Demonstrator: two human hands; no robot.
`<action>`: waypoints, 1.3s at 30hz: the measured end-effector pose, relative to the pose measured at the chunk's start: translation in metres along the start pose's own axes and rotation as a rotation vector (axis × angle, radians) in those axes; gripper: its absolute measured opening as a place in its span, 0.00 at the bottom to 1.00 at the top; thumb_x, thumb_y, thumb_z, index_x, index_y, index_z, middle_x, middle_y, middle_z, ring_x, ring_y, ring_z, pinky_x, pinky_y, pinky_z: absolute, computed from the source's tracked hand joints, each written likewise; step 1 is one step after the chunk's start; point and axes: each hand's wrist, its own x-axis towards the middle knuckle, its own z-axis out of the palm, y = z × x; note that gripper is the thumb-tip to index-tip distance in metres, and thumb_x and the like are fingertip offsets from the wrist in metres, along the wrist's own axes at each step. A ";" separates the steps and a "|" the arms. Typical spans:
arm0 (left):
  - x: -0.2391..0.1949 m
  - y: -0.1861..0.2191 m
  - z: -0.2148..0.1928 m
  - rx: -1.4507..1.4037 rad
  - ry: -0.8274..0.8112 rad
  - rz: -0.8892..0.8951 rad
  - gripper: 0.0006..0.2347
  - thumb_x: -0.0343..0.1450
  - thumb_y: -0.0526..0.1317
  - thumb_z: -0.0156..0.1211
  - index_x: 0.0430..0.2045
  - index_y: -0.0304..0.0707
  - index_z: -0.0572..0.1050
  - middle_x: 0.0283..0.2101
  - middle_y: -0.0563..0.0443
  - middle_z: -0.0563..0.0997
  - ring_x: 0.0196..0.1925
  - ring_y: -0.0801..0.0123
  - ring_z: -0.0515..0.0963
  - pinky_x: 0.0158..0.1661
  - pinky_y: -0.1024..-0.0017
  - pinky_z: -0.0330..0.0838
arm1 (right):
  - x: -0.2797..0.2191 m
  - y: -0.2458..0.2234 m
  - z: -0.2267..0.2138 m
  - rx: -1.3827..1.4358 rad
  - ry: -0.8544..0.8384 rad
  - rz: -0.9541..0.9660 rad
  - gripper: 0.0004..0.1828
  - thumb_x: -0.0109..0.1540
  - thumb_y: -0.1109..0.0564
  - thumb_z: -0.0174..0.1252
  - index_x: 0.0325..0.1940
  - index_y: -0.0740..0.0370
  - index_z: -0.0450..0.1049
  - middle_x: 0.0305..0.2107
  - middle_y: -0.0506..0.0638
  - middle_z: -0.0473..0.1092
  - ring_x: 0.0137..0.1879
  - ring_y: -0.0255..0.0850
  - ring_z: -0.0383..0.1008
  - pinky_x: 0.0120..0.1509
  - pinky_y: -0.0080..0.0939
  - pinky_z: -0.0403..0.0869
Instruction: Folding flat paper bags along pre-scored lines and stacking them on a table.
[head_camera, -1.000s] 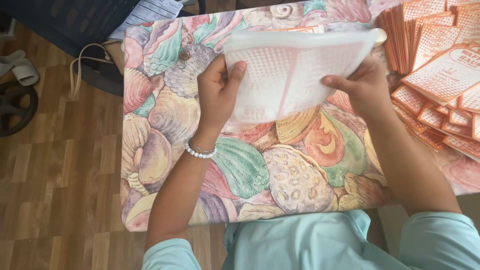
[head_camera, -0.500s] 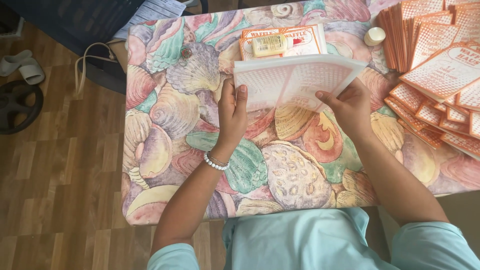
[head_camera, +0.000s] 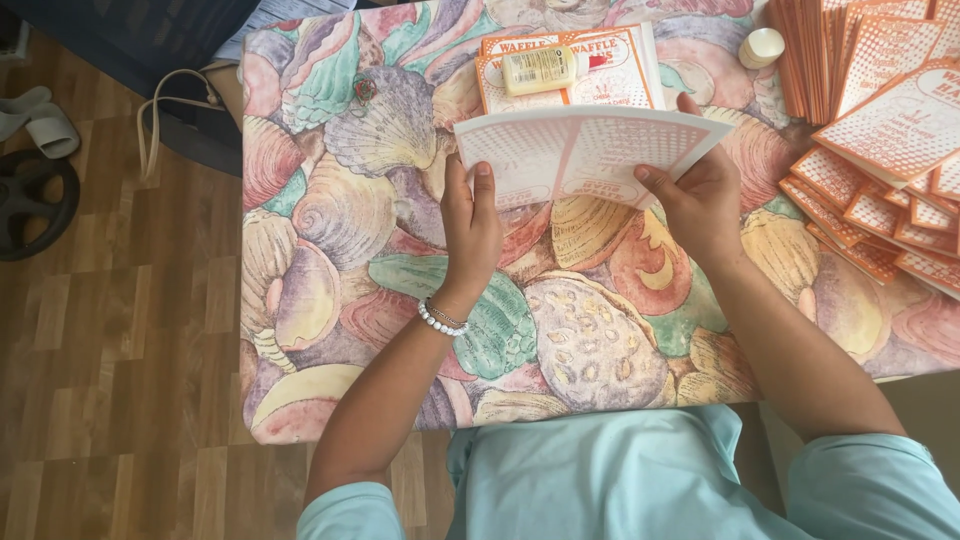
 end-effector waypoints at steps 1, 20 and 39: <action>0.000 0.003 0.001 0.001 -0.002 0.000 0.10 0.83 0.40 0.37 0.50 0.36 0.67 0.44 0.47 0.72 0.54 0.64 0.74 0.60 0.55 0.64 | 0.000 -0.001 0.000 0.000 0.002 0.001 0.40 0.65 0.77 0.62 0.78 0.66 0.56 0.58 0.59 0.68 0.60 0.42 0.69 0.67 0.49 0.77; -0.005 0.001 0.001 -0.018 0.063 -0.024 0.08 0.83 0.42 0.39 0.44 0.40 0.67 0.38 0.53 0.71 0.45 0.74 0.71 0.54 0.60 0.67 | -0.012 0.023 -0.011 0.023 0.051 0.179 0.17 0.65 0.68 0.68 0.55 0.70 0.71 0.44 0.57 0.75 0.53 0.38 0.75 0.60 0.42 0.80; -0.008 0.009 0.012 -0.007 0.089 0.016 0.09 0.83 0.44 0.38 0.42 0.41 0.64 0.34 0.59 0.61 0.44 0.79 0.64 0.52 0.66 0.62 | -0.011 0.006 -0.004 0.020 0.017 0.259 0.16 0.64 0.68 0.68 0.55 0.73 0.72 0.43 0.59 0.75 0.53 0.39 0.74 0.62 0.45 0.78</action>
